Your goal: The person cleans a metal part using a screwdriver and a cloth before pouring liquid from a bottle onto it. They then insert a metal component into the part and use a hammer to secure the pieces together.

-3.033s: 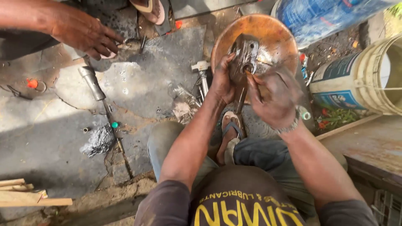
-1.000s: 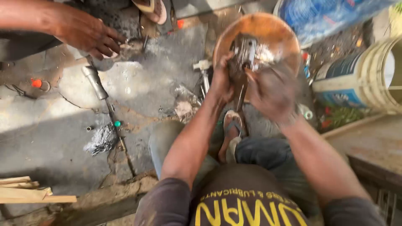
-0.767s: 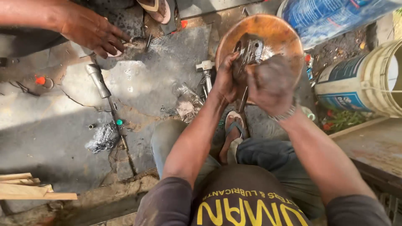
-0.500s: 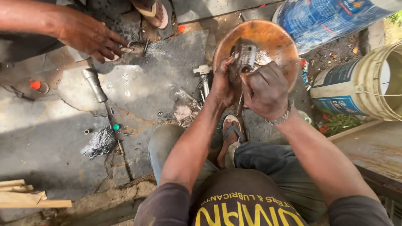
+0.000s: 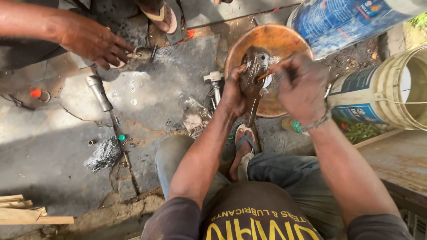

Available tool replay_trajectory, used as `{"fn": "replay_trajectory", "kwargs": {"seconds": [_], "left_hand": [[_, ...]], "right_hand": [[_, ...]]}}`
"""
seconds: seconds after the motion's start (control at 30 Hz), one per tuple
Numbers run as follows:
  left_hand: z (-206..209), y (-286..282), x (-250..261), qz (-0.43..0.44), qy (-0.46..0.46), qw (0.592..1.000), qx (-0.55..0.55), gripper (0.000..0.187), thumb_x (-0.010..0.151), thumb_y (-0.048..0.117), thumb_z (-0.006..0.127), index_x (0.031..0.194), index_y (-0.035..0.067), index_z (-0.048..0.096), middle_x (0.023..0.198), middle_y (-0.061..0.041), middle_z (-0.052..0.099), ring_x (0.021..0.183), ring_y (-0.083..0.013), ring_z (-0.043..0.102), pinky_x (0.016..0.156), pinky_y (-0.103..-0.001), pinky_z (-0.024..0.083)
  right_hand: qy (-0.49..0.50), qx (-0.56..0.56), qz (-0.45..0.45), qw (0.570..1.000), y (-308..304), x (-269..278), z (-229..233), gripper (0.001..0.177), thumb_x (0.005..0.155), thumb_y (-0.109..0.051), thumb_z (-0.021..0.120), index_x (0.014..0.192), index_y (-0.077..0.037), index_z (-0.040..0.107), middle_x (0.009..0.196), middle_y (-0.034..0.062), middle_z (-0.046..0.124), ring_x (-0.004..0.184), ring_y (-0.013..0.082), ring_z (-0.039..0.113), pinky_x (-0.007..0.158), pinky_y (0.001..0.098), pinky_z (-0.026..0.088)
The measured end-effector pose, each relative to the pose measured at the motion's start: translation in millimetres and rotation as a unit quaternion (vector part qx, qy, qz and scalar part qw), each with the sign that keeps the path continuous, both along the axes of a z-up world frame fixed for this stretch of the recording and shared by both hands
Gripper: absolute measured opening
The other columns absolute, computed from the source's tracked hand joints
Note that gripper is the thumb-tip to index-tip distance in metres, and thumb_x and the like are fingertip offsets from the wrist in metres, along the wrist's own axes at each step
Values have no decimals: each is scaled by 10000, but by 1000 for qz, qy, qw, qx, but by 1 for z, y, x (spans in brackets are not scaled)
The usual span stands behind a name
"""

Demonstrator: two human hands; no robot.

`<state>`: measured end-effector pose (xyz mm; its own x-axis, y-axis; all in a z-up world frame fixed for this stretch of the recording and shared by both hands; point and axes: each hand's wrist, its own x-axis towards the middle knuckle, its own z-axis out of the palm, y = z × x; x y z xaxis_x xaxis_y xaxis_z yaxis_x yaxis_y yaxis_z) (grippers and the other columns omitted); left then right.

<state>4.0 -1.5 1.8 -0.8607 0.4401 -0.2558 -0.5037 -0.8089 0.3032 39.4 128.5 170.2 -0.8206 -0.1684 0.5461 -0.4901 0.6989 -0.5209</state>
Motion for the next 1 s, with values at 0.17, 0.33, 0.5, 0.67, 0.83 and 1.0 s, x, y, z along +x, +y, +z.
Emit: {"fn": "replay_trajectory", "kwargs": {"seconds": [0.17, 0.33, 0.5, 0.67, 0.83, 1.0], "left_hand": [[18, -6, 7, -5, 2, 1000, 18, 384, 976, 432, 633, 1133, 82, 613, 1035, -105, 696, 955, -239, 683, 838, -430, 595], [-17, -3, 17, -6, -17, 999, 38, 342, 1005, 447, 586, 1101, 121, 614, 987, -87, 698, 855, -240, 674, 739, -453, 571], [7, 0, -1, -7, -1, 998, 60, 368, 995, 430, 580, 1140, 97, 641, 995, -85, 701, 869, -227, 680, 760, -422, 568], [2, -1, 1, 21, 6, 998, 52, 318, 994, 382, 603, 1103, 87, 645, 976, -87, 694, 864, -231, 670, 783, -420, 558], [8, -4, 5, 52, -36, 998, 17, 256, 983, 342, 630, 1083, 106, 617, 980, -66, 684, 905, -220, 656, 864, -434, 535], [8, -2, 15, 9, -28, 1000, 5, 275, 954, 363, 652, 1052, 109, 612, 942, -79, 679, 869, -233, 654, 856, -470, 537]], "right_hand": [[-70, 10, 23, 997, -10, 14, -12, 220, 1012, -64, 793, 858, -13, 644, 713, 78, 656, 571, 93, 609, 475, 258, 423], [-32, 16, 8, 999, -7, 26, 22, 120, 1066, 30, 690, 961, 4, 639, 848, 113, 668, 708, 130, 652, 620, 286, 503], [-8, 162, 12, 987, -16, 29, 18, 147, 884, -84, 820, 849, -79, 678, 734, 86, 641, 658, 235, 600, 700, 441, 477], [84, 157, 56, 982, -25, 44, 31, 136, 949, -60, 793, 922, -63, 660, 899, 81, 703, 776, 234, 661, 684, 375, 516], [64, 126, 42, 989, -17, 52, 9, 132, 926, -6, 791, 973, 0, 668, 988, 150, 710, 870, 256, 712, 727, 342, 585], [83, 138, 65, 985, -7, 43, -12, 177, 941, 30, 786, 877, -34, 633, 890, 113, 683, 763, 207, 662, 648, 307, 544]]}}
